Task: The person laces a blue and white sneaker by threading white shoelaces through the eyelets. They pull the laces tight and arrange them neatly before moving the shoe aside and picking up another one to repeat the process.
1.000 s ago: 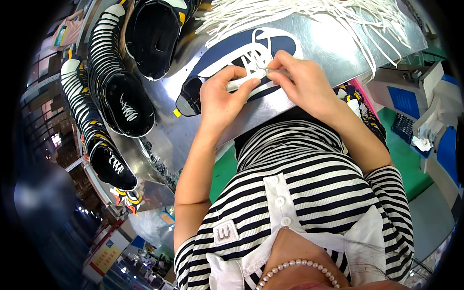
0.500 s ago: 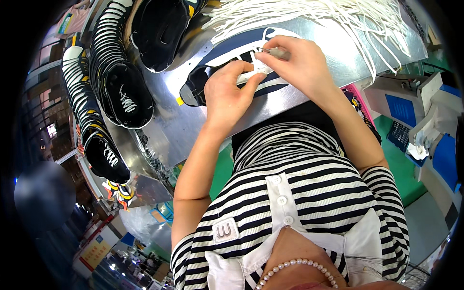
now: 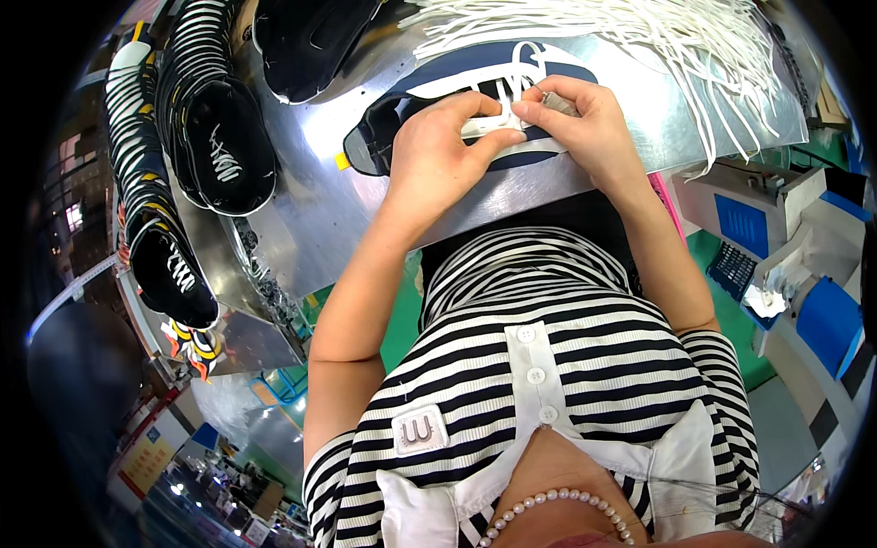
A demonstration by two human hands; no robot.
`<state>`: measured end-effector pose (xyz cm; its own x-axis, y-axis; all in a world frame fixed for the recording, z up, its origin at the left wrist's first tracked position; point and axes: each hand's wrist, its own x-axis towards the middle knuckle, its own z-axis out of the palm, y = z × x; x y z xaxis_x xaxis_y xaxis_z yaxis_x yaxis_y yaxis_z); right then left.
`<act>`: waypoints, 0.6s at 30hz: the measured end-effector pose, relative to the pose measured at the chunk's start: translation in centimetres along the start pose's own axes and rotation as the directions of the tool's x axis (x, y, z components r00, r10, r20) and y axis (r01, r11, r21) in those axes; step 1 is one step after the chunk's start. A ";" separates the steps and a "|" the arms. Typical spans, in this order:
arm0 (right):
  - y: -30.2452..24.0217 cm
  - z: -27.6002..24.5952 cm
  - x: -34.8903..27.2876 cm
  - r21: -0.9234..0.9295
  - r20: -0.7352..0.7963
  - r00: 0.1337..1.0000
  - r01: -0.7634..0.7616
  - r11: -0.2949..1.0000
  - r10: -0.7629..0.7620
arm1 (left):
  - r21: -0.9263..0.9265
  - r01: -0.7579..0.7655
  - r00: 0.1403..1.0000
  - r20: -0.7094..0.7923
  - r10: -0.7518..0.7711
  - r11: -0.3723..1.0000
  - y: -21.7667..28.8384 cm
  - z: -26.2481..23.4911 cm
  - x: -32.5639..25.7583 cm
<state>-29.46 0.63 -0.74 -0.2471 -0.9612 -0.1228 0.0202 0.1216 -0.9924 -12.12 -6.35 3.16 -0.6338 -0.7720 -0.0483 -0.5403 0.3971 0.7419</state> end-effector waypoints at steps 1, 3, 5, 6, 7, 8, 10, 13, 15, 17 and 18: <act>-0.1 0.1 -0.1 -0.022 -0.019 1.000 0.009 1.000 -0.010 | -0.010 0.001 1.000 0.011 -0.001 1.000 -0.1 -0.1 0.0; 0.0 0.4 -0.3 -0.059 -0.045 0.998 0.032 0.998 -0.034 | -0.011 0.049 0.999 0.025 -0.049 0.999 0.1 -0.1 0.0; 0.1 0.6 -0.3 -0.092 -0.066 0.996 0.061 0.994 -0.067 | 0.078 0.002 0.998 -0.066 0.003 0.997 -0.2 0.6 0.0; 0.0 0.7 -0.4 -0.111 -0.065 0.995 0.066 0.992 -0.073 | 0.124 -0.018 0.993 -0.110 0.032 0.992 -0.2 0.9 0.1; -0.3 0.7 -0.6 -0.131 -0.067 0.995 0.069 0.989 -0.078 | 0.125 0.006 0.995 -0.096 0.006 0.992 -0.2 0.9 0.2; -0.7 0.6 -0.9 -0.150 -0.069 0.994 0.072 0.986 -0.083 | 0.127 0.030 0.996 -0.083 -0.020 0.991 0.0 0.7 0.2; -1.5 0.0 -2.4 -0.189 -0.035 0.997 0.055 0.980 -0.063 | 0.156 0.046 0.997 -0.067 -0.035 0.987 0.3 0.6 0.4; -2.2 -0.6 -4.3 -0.229 -0.016 1.000 -0.020 0.973 0.017 | 0.199 0.038 0.998 -0.059 -0.027 0.979 0.5 0.7 0.4; -1.4 -0.8 -4.8 -0.248 -0.011 0.999 0.045 0.968 -0.049 | 0.176 0.059 0.997 -0.055 -0.050 0.983 0.5 0.7 0.3; -1.0 -0.9 -4.8 -0.260 -0.007 0.996 0.081 0.962 -0.086 | 0.169 0.064 0.998 -0.040 -0.058 0.984 0.4 0.6 0.4; -0.8 -1.0 -4.7 -0.268 -0.008 0.996 0.080 0.960 -0.085 | 0.165 0.067 0.998 -0.034 -0.062 0.984 0.5 0.7 0.4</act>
<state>-29.28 5.29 0.69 -0.2555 -0.9661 -0.0376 -0.2601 0.1062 -0.9597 -13.00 -6.15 3.02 -0.5802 -0.8113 -0.0717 -0.6651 0.4213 0.6165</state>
